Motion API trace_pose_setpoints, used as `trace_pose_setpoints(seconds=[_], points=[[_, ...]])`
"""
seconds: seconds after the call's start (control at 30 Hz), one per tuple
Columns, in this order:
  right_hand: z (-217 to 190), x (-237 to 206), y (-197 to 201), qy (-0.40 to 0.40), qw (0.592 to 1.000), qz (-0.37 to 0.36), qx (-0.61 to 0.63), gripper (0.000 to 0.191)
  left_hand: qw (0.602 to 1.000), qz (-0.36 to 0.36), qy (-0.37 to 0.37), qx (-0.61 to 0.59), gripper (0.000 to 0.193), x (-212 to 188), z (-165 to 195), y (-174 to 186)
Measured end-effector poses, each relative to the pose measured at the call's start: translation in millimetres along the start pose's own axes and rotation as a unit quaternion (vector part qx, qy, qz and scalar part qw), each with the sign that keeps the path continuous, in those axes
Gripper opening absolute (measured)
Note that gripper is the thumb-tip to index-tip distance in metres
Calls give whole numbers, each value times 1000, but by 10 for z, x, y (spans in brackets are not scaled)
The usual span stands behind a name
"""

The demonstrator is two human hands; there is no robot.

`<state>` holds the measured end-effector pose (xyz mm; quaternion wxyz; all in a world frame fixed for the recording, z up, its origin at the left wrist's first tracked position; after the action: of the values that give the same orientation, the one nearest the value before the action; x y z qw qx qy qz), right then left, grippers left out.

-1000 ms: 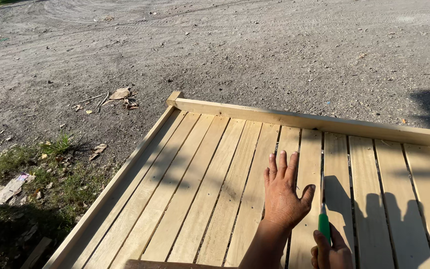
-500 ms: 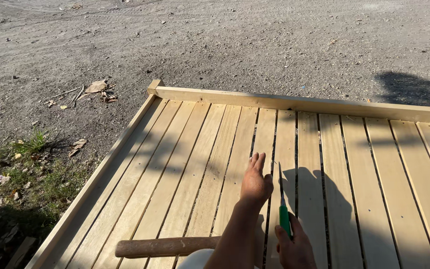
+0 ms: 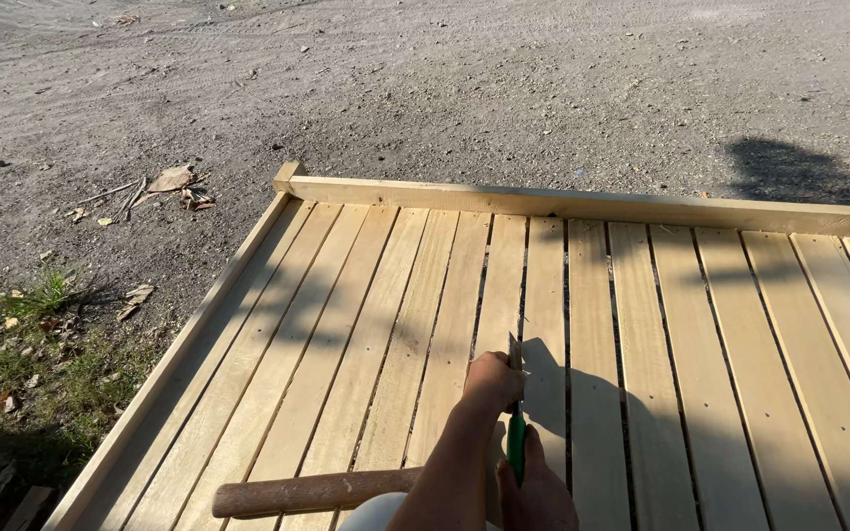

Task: The person uses a green-handled chisel to scrape and clean the gaps between the wooden slats of a slatted bed frame, then carries a hammer, chisel and a pink bucket of nails to another frame and hammers nails into a slat, steadying the wood by hand.

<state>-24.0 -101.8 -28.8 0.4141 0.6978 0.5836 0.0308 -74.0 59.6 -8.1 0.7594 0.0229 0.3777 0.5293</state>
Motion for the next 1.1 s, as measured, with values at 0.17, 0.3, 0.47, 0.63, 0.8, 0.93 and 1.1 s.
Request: trace_pose_setpoints(seconds=[0.17,0.3,0.47,0.63,0.8,0.93,1.1], points=[[-377,-17,-40,86,993,-46,-66,78,998,35,-44,7,21,259,-83,3],[-543,33,-101,71,997,-20,12,69,997,-60,-22,42,31,298,-63,72],[-613,152,-210,80,976,94,179,60,963,-232,36,-133,25,104,-171,273],[-822,342,-80,34,974,108,198,47,924,-253,71,-279,19,-44,-238,455],[-1022,237,89,-36,964,50,260,51,924,-233,94,-287,25,-62,-236,465],[-1066,144,139,-1,973,67,222,54,939,-204,82,-265,20,-43,-258,471],[-1066,225,199,14,979,63,191,50,940,-190,94,-268,22,3,-235,436]])
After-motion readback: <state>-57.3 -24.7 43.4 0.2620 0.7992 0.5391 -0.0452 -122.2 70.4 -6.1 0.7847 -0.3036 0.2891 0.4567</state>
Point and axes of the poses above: each hand's wrist, its own x-axis towards the middle knuckle, its own y-axis out of the back of the hand, z = x × y, the point moved 3 cm from there along x, towards the middle knuckle, and after that the axes turned 4 degrees about y, right-handed, at the moved point
